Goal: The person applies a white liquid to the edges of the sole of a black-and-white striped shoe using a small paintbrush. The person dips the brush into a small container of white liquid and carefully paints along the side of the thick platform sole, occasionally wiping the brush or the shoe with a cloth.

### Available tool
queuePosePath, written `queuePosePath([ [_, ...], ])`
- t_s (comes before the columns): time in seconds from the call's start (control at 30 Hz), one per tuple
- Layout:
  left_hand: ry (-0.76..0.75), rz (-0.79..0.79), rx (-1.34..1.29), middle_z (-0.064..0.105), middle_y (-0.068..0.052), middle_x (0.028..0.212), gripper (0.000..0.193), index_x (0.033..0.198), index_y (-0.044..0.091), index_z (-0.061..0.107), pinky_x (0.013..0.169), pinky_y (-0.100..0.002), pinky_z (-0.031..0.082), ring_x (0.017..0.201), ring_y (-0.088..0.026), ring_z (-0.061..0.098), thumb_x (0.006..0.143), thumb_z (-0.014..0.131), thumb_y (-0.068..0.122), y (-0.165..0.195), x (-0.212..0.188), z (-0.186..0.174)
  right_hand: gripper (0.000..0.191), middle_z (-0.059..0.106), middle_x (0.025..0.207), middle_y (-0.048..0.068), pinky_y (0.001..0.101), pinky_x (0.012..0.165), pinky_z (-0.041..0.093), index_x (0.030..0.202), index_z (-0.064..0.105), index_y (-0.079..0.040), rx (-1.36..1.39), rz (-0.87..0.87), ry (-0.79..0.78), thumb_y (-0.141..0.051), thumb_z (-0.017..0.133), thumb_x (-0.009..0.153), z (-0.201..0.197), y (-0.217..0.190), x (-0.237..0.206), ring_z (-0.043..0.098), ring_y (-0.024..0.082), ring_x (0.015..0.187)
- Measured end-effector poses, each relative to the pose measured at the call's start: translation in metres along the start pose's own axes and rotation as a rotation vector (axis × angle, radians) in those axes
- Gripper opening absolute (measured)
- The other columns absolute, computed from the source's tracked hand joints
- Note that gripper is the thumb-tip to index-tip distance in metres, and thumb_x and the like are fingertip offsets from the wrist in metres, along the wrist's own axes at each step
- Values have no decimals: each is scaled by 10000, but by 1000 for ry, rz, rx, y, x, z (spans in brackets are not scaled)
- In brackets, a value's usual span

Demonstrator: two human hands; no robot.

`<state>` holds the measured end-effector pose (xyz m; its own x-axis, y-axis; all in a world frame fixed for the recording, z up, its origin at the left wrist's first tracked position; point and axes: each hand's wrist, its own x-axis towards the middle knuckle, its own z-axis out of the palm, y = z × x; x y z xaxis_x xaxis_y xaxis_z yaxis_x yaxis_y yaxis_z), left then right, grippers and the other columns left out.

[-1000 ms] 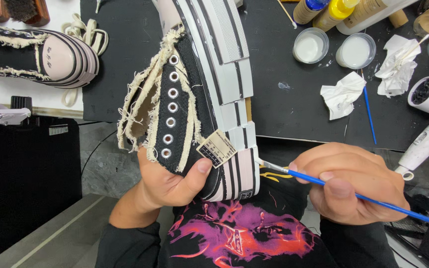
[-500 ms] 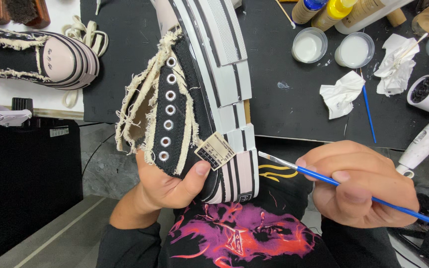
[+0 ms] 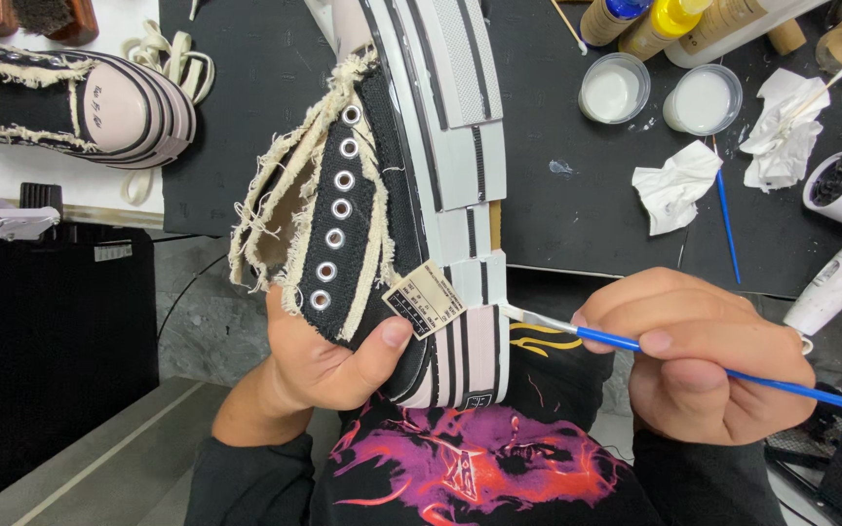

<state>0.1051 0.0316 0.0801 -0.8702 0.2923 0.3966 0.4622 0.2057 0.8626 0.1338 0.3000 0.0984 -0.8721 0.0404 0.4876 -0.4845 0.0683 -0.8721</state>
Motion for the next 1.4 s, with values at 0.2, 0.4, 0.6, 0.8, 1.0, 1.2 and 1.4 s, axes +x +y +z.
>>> queuePosePath([
  [0.2,6,32,27,722,-144,1223,259,1176,-11,709,1024,-343,535,1095,-270,733,967,674,137,-4,-3,1,315,647,662,169,409,533,624,944,558,-7,55,-49,-31,-301,563,1058,-9,5,0,694,257,555],
  [0.4,28,49,-69,740,-160,1203,268,1182,-43,692,1017,-340,553,1124,-280,755,961,670,106,5,7,3,232,665,779,203,396,563,611,1046,538,11,44,-123,36,-213,559,1101,-4,6,-1,695,270,603],
  [0.6,26,10,-98,773,-136,1117,225,1134,-42,711,941,-320,594,1022,-241,789,954,662,83,11,12,1,203,675,802,214,397,567,615,1046,543,42,33,-143,-65,-152,537,1104,-12,1,4,699,273,608],
  [0.8,27,53,-103,770,-135,1115,213,1124,-38,717,938,-324,591,1013,-242,779,960,655,83,9,11,2,221,667,789,229,397,584,607,1066,561,44,50,-115,41,-167,546,1129,-9,4,-4,691,278,618],
  [1.0,34,56,-86,767,-140,1122,215,1126,-38,716,954,-333,584,1032,-249,777,959,654,83,13,13,2,238,653,790,230,398,592,605,1069,530,31,75,-89,62,-197,548,1134,-8,4,-3,685,285,630],
  [1.2,47,43,-91,760,-150,1138,240,1148,-47,700,969,-342,577,1048,-263,773,954,654,87,13,12,2,247,645,789,235,404,602,608,1098,503,21,99,-100,55,-219,544,1137,-8,5,-4,680,300,648],
  [1.4,26,63,-69,766,-143,1136,209,1130,-28,719,977,-339,579,1056,-265,777,962,650,76,13,14,0,265,636,790,240,407,604,600,1113,482,11,120,-101,55,-246,540,1145,-7,6,-2,669,311,646],
])
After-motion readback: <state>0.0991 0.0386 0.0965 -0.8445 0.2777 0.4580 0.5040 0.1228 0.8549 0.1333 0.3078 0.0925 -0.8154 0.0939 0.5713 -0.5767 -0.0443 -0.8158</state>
